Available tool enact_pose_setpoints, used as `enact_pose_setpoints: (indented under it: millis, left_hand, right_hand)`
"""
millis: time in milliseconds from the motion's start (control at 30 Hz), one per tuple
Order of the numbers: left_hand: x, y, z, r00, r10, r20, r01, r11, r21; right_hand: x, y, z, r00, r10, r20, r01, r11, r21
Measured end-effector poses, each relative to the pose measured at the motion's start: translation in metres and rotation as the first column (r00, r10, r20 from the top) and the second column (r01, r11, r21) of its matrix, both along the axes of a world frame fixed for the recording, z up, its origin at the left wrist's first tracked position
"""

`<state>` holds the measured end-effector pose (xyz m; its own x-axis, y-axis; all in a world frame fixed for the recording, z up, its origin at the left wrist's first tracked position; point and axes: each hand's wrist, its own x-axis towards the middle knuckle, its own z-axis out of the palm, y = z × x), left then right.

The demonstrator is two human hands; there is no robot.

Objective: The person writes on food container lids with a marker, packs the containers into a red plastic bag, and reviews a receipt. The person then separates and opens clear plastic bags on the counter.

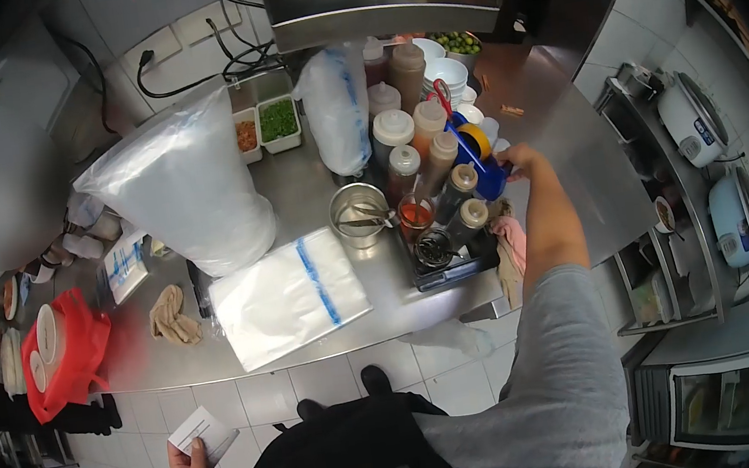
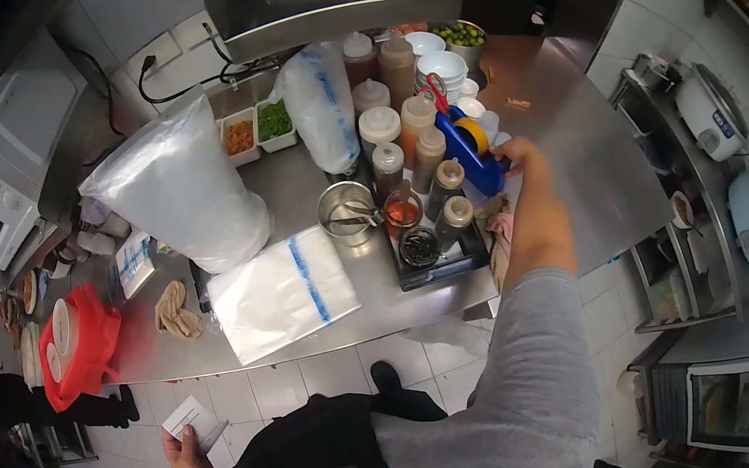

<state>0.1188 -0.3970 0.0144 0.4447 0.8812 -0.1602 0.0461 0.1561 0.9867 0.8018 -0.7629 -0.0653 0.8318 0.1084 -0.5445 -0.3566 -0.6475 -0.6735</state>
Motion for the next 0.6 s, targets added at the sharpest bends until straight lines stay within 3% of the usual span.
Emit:
enact_pose_setpoints:
  millis: [100,167,267,500,600]
  left_hand:
    - [0.007,-0.009,0.003,1.0,-0.012,0.008,0.012,1.0,-0.026]
    - [0.011,-0.011,0.0,1.0,-0.031,0.002,0.031,0.999,-0.033]
    - [0.021,-0.013,-0.001,0.997,-0.068,-0.022,0.067,0.997,-0.025]
    - [0.041,-0.024,0.008,0.989,-0.148,0.0,0.148,0.988,-0.036]
    - [0.048,-0.032,0.011,0.994,-0.106,-0.034,0.106,0.994,-0.002]
  right_hand:
    - [0.001,-0.033,-0.016,0.999,-0.007,-0.035,0.019,0.929,0.369]
    - [-0.008,-0.053,-0.022,0.994,-0.066,-0.082,0.102,0.794,0.599]
    - [-0.018,-0.07,-0.036,0.99,-0.089,-0.105,0.138,0.645,0.752]
    - [-0.025,-0.072,-0.062,0.998,0.004,0.057,-0.036,0.817,0.575]
    - [-0.009,-0.075,-0.098,0.95,0.049,0.307,-0.196,0.861,0.469]
